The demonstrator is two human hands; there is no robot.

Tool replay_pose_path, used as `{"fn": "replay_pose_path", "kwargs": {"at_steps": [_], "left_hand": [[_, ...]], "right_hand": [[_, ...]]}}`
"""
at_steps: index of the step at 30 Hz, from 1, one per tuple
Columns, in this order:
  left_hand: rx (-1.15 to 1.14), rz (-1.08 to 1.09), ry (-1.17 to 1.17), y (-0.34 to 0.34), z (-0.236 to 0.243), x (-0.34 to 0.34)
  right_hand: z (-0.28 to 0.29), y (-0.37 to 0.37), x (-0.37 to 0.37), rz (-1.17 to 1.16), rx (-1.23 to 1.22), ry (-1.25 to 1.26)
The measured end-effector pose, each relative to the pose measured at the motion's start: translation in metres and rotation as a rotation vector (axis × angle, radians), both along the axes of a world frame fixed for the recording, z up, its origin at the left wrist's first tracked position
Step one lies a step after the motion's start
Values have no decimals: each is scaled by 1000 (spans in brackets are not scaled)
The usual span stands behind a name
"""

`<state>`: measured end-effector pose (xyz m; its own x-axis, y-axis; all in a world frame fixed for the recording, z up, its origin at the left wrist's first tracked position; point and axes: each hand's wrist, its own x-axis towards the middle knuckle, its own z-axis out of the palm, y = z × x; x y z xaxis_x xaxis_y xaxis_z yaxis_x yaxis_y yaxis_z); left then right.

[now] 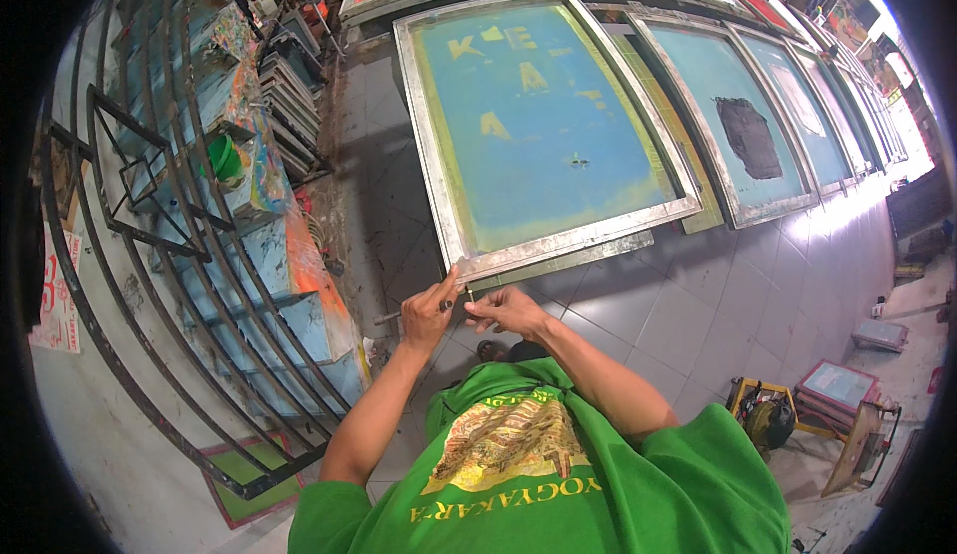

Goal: The person moves several screen printing frames around a workshop, places them on a rack, and uses a small tool to adjust the clamps on the frame edges. The frames are handled one at a time and repositioned multiple times.

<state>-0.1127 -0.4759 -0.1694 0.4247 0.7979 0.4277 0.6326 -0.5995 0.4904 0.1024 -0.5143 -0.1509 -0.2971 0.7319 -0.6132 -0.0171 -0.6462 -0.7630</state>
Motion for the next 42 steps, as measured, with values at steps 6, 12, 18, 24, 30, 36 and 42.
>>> {"fn": "replay_pose_path", "kwargs": {"at_steps": [6,12,18,24,30,36,42], "left_hand": [[9,1,14,-1,4,1],[-22,6,18,-2,4,0],[5,43,6,-5,0,2],[-63,65,-53,-5,9,6],[-101,38,8,4,52,11],[-40,-116,333,34,73,16],[72,-327,410,56,67,9]], "right_hand": [[-15,6,3,71,19,62],[10,6,1,106,17,-136],[-3,1,10,89,-14,160],[-17,3,9,61,-40,254],[-16,-2,6,59,-18,282],[-22,-5,3,26,-30,307],[-19,-9,3,5,-57,325]]}}
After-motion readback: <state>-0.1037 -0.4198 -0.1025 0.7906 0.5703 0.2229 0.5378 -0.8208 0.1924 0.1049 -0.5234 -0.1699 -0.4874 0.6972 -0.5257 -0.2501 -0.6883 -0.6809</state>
